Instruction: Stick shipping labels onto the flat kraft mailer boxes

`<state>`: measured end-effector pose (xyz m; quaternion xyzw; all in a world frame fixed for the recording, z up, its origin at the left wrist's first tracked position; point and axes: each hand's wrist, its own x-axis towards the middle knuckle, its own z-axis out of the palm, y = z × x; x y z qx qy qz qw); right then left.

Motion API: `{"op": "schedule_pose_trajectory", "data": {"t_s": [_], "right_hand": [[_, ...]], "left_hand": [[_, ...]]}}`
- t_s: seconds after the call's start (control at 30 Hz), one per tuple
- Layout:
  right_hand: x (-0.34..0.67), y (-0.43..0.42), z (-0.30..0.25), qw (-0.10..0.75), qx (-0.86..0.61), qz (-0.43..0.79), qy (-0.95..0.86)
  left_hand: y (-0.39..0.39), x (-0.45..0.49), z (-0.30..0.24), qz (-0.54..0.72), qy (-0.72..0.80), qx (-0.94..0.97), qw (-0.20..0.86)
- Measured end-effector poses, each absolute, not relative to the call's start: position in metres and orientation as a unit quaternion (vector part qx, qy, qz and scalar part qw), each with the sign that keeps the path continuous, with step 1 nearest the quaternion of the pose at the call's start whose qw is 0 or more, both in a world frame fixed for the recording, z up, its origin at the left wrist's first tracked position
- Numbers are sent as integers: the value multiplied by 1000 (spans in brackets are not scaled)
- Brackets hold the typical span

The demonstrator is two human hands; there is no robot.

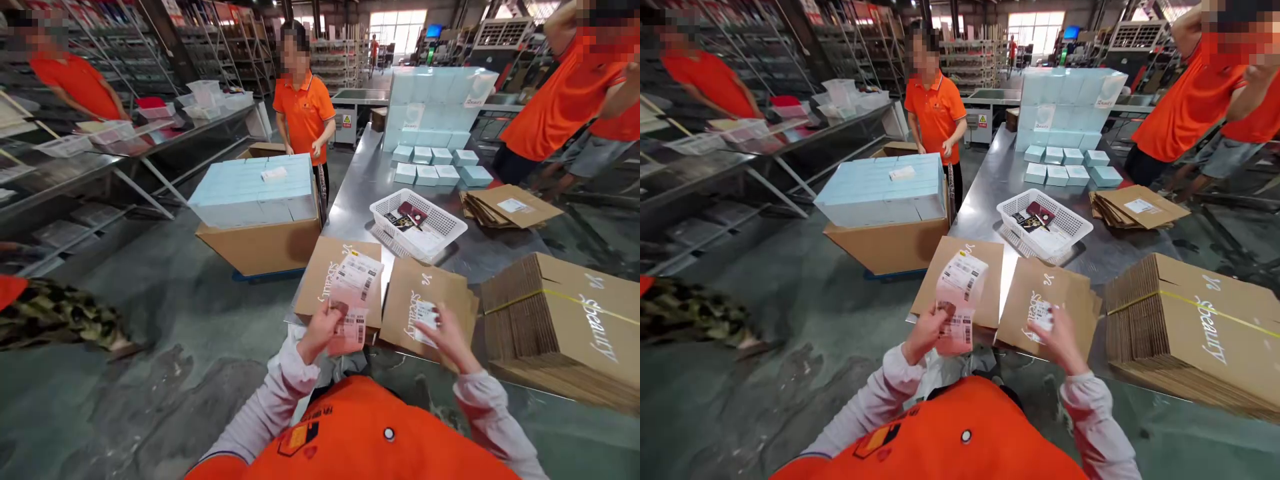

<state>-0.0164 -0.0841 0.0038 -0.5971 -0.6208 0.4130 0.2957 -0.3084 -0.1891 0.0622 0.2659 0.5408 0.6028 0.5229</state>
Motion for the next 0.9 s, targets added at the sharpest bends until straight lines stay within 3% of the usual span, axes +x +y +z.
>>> {"op": "schedule_pose_trajectory", "data": {"t_s": [0.07,0.17,0.27,0.43,0.63,0.73,0.83,0.9], "right_hand": [[-68,-103,18,244,-412,557,-679],[-129,-130,38,308,-293,618,-661],[-151,-142,52,337,-291,602,-663],[-150,-135,65,276,-279,600,-697],[-148,-116,83,171,-228,492,-822],[-148,-94,148,216,-127,472,-845],[-153,-64,264,327,-52,497,-802],[-165,-44,335,275,-150,476,-821]], "left_hand": [[-199,-299,49,576,546,326,514],[-209,-296,42,500,538,448,510],[-213,-305,44,524,528,433,509],[-215,-307,45,613,559,304,468],[-229,-295,36,661,541,263,449],[-239,-299,30,675,525,250,454],[-251,-309,28,676,531,240,450],[-258,-314,28,684,539,224,438]]}}
